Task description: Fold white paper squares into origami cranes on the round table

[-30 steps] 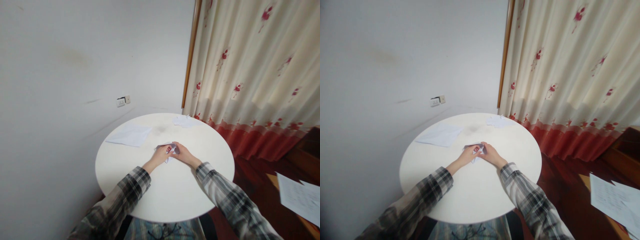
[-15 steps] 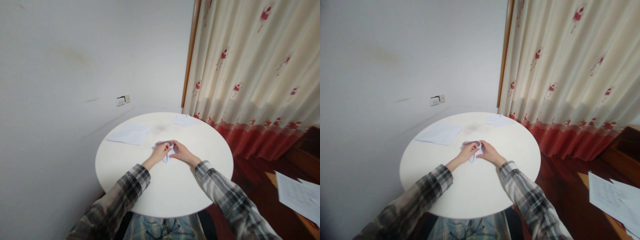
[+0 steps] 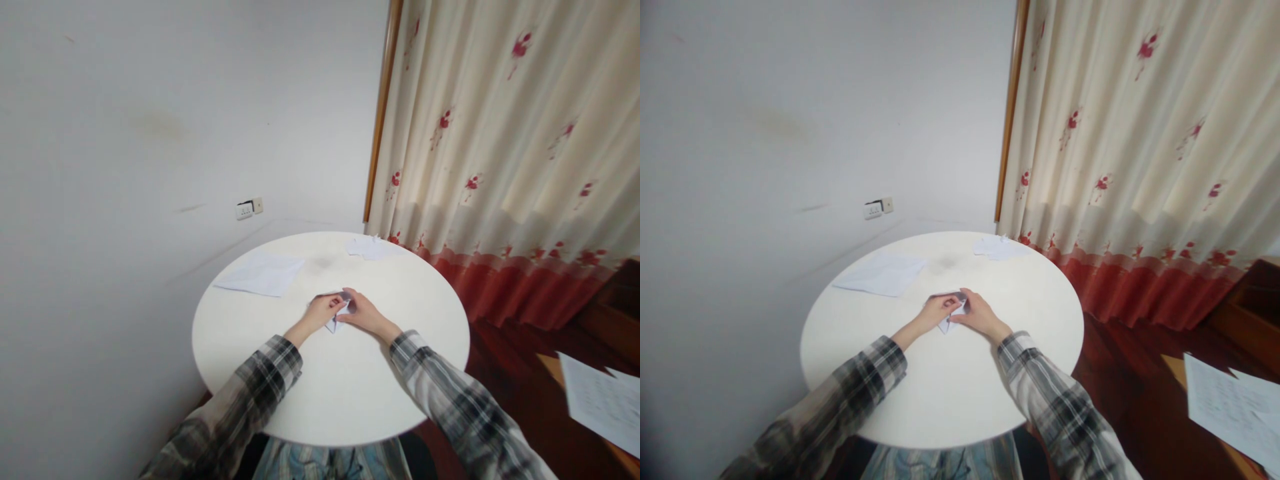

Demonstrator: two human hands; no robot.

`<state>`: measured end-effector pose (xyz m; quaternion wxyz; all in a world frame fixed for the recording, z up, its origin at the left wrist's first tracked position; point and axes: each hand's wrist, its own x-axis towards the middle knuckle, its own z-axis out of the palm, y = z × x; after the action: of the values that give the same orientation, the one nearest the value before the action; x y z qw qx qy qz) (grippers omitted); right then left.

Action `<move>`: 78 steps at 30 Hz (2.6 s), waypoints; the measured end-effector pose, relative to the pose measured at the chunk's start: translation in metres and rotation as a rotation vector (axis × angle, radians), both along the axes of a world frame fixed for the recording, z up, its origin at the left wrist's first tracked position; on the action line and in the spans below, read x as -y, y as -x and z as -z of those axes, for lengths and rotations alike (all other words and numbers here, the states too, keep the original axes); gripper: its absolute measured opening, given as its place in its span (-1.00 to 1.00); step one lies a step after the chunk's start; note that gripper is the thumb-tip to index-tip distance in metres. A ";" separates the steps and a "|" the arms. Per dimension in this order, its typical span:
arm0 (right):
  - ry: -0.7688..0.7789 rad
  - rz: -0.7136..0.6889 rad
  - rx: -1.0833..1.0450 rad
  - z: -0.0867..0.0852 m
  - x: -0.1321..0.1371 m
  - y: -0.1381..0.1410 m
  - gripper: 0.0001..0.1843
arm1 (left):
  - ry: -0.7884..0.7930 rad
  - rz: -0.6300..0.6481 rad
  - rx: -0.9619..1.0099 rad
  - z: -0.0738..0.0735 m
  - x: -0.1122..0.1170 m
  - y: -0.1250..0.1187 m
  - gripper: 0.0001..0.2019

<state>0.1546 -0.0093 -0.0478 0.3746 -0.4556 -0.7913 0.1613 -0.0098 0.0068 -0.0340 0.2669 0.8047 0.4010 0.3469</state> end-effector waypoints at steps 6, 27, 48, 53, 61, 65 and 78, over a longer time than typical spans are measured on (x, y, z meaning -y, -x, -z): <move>0.086 0.075 0.040 -0.003 0.008 0.001 0.06 | 0.040 0.075 0.041 -0.003 0.000 0.002 -0.78; 0.061 0.068 0.042 -0.006 0.009 0.004 -0.04 | 0.032 0.084 0.075 0.014 -0.013 0.004 -0.74; 0.066 0.135 0.021 -0.001 0.004 0.012 0.00 | 0.013 0.080 0.071 0.010 -0.012 0.004 -0.77; 0.052 0.120 0.011 0.000 0.003 0.012 0.00 | 0.039 0.091 0.095 0.013 -0.014 0.004 -0.75; 0.028 0.086 0.029 0.001 0.002 0.009 -0.07 | 0.062 0.062 0.099 0.009 -0.011 0.003 -0.75; 0.044 0.112 0.063 -0.003 0.004 0.009 -0.04 | 0.054 0.060 0.123 0.006 -0.006 0.002 -0.77; -0.027 0.043 0.177 -0.009 0.012 0.007 -0.03 | -0.107 -0.263 -0.145 0.002 -0.003 -0.006 -0.80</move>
<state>0.1475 -0.0212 -0.0389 0.3126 -0.4801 -0.8133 0.1016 -0.0038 0.0102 -0.0358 0.1463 0.7813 0.5021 0.3406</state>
